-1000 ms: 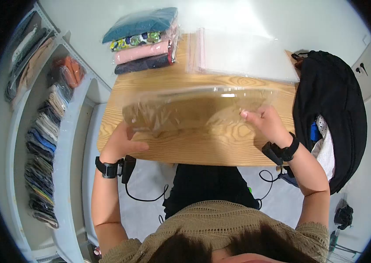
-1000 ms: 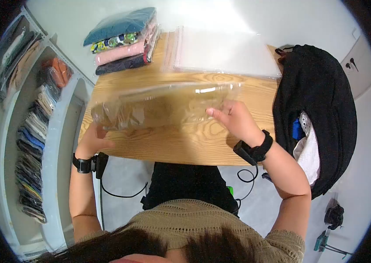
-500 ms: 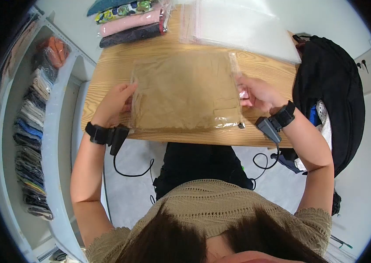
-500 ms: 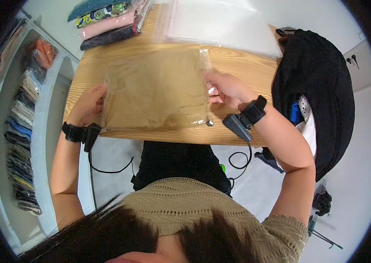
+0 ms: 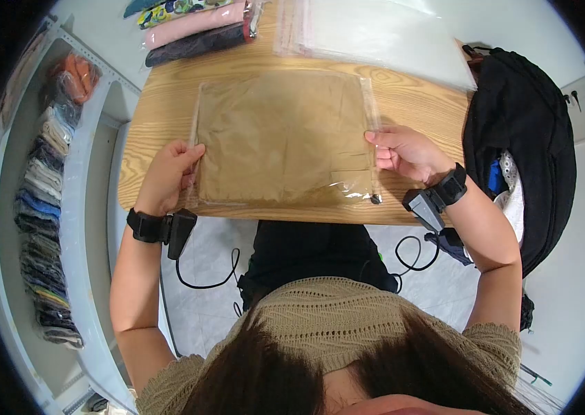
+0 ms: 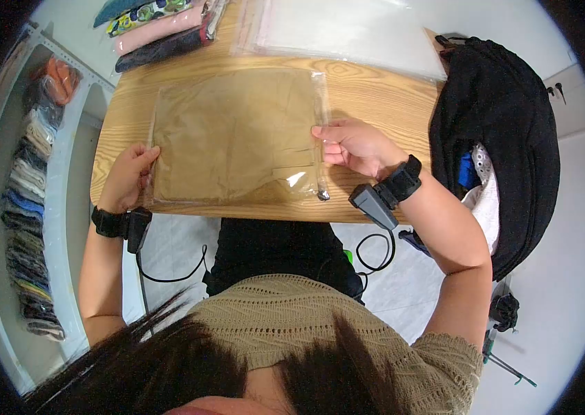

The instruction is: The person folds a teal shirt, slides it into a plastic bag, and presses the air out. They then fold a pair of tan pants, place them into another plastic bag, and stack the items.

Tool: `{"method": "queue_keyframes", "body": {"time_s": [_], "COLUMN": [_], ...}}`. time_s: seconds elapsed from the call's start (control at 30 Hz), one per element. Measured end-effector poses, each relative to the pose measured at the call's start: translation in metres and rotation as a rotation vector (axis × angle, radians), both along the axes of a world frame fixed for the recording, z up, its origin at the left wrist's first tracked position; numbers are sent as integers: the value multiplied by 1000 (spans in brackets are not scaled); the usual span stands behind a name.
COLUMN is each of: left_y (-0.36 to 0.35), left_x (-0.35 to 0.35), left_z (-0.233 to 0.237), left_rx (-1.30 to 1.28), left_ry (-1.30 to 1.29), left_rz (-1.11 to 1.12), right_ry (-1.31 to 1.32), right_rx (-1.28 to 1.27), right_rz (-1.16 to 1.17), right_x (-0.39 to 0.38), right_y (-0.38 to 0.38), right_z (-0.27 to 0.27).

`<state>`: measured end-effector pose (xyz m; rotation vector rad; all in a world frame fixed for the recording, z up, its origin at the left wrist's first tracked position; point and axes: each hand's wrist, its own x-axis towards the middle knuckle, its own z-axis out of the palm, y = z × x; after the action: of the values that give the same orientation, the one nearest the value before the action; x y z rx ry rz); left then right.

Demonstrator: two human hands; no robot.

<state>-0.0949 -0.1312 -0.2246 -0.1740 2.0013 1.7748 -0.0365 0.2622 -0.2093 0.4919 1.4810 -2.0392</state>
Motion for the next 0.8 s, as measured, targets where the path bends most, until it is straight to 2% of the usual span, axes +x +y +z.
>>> {"method": "queue_keyframes", "body": {"time_s": [0.13, 0.2, 0.27, 0.3, 0.33, 0.37, 0.4, 0.43, 0.53, 0.6, 0.7, 0.8], "left_y": [-4, -4, 3, 11, -10, 7, 4, 2, 8, 7, -3, -16], "left_x": [-2, -2, -1, 11, -4, 10, 8, 4, 12, 14, 2, -21], "left_z": [-4, -4, 5, 25, 5, 23, 13, 2, 35, 53, 92, 146], "left_rx": [15, 55, 53, 150, -53, 140, 323, 344, 228, 32, 133, 110], "left_ry": [14, 20, -1, -25, -18, 128, 29, 91, 177, 324, 430, 608], "left_rz": [10, 6, -73, -149, -307, -289, -213, -201, -156, -66, 46, 59], "right_ry": [3, 47, 84, 120, 136, 156, 125, 78, 114, 178, 290, 431], "right_rx": [-5, -172, -157, -139, -132, -122, -100, -78, 25, 37, 49, 53], "right_rz": [-13, 23, 61, 89, 58, 28, -45, -121, -64, -54, -73, -92], "right_x": [1, 4, 12, 13, 17, 22, 26, 33, 31, 26, 8, -29], "right_y": [3, 7, 16, 14, 7, -1, -18, -33, -26, -35, -53, -74], "right_z": [-1, -2, -12, -12, -6, 4, 26, 44, 32, 56, 102, 146]}}
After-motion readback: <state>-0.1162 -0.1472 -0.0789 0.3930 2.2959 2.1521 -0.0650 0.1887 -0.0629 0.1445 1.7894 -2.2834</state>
